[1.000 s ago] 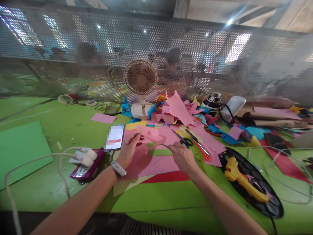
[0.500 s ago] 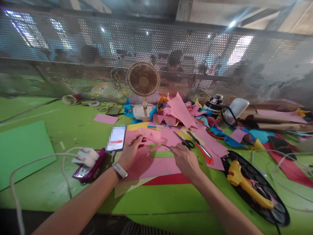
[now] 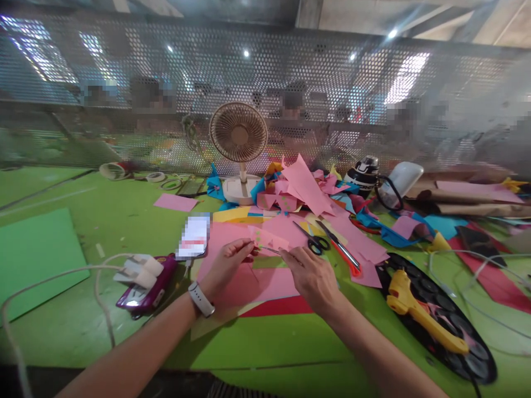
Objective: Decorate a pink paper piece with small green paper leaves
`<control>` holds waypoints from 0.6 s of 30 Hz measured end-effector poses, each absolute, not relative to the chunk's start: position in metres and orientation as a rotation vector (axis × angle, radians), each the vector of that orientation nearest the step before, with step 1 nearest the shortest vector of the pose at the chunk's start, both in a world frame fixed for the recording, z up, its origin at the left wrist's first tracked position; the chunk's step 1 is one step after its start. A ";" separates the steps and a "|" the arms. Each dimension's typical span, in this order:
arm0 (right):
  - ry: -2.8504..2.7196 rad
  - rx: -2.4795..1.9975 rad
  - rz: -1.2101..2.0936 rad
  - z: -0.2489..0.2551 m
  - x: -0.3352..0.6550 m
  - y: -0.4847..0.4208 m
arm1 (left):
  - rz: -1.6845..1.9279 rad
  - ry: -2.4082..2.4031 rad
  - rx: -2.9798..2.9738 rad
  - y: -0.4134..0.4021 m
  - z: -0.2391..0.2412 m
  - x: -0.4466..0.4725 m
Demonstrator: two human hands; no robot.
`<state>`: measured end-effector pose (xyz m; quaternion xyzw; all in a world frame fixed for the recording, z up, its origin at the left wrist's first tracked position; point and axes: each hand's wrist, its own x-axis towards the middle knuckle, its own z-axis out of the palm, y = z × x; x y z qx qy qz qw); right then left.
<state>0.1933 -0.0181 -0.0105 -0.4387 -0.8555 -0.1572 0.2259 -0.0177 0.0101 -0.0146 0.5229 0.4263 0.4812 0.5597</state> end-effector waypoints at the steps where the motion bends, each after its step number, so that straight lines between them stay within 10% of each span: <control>1: -2.367 -1.205 -0.438 -0.010 0.194 -0.018 | 1.129 1.001 1.240 0.010 -0.015 -0.018; 18: -2.518 -1.265 -0.243 -0.016 0.196 -0.017 | 1.279 1.075 1.155 0.018 -0.014 -0.023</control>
